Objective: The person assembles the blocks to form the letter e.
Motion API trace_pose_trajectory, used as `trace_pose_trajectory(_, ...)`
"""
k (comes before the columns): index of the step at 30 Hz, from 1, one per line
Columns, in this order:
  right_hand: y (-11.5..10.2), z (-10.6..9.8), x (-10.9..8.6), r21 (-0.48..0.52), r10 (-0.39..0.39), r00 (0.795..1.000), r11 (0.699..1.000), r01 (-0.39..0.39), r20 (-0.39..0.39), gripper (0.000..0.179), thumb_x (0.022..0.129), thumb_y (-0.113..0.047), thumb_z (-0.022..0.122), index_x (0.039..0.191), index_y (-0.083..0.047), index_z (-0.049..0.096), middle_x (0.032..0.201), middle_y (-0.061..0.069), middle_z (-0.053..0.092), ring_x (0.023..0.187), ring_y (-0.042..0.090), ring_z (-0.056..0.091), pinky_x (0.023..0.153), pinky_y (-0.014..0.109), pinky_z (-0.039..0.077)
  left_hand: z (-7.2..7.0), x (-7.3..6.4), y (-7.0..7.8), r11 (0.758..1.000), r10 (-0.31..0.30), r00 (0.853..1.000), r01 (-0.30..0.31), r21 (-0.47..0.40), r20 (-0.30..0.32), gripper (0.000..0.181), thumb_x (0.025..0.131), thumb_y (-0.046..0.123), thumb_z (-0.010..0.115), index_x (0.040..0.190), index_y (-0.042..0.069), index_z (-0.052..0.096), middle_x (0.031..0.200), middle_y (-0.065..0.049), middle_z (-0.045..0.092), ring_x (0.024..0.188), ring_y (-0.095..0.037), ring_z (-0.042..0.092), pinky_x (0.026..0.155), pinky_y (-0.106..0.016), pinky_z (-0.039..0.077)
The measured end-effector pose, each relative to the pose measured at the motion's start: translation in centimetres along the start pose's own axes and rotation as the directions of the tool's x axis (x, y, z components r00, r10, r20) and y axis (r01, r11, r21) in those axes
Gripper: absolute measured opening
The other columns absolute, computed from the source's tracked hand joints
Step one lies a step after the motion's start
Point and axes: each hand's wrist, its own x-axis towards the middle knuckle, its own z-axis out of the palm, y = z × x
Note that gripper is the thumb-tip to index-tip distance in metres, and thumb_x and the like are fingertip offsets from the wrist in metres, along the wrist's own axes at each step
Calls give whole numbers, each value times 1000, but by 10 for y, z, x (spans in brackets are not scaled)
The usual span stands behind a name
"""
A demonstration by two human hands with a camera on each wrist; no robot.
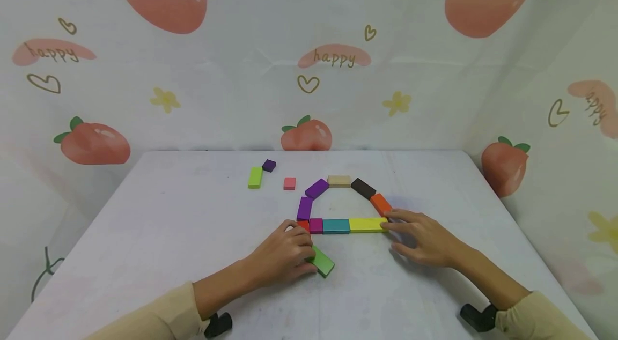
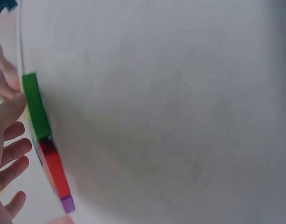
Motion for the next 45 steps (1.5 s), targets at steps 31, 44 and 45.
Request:
trace_pose_trajectory(31,0,1,1,3,13,1000,1000,-14,10,39,86,-31,75,122,-19,73,134,9,61,124,34,56,94,62,48,-28,-25,-173,691,-668,735,672,-265,121,62,95,21,68,148,0,43,152,-23,41,141,-44,34,113,-60,27)
trace_pose_trajectory(44,1,2,0,-3,10,1000,1000,-10,0,39,85,-30,75,123,-19,73,134,8,61,124,34,56,93,61,49,-17,-29,-184,659,-658,708,706,-260,256,50,103,23,53,147,0,46,157,-22,33,145,-49,21,112,-69,16)
trace_pose_trajectory(45,1,2,0,-4,11,1000,1000,-11,0,39,85,-30,75,123,-19,73,134,8,61,124,33,56,94,61,49,-16,-30,-184,666,-654,711,703,-249,257,49,103,23,53,146,1,47,156,-21,34,145,-49,22,112,-69,18)
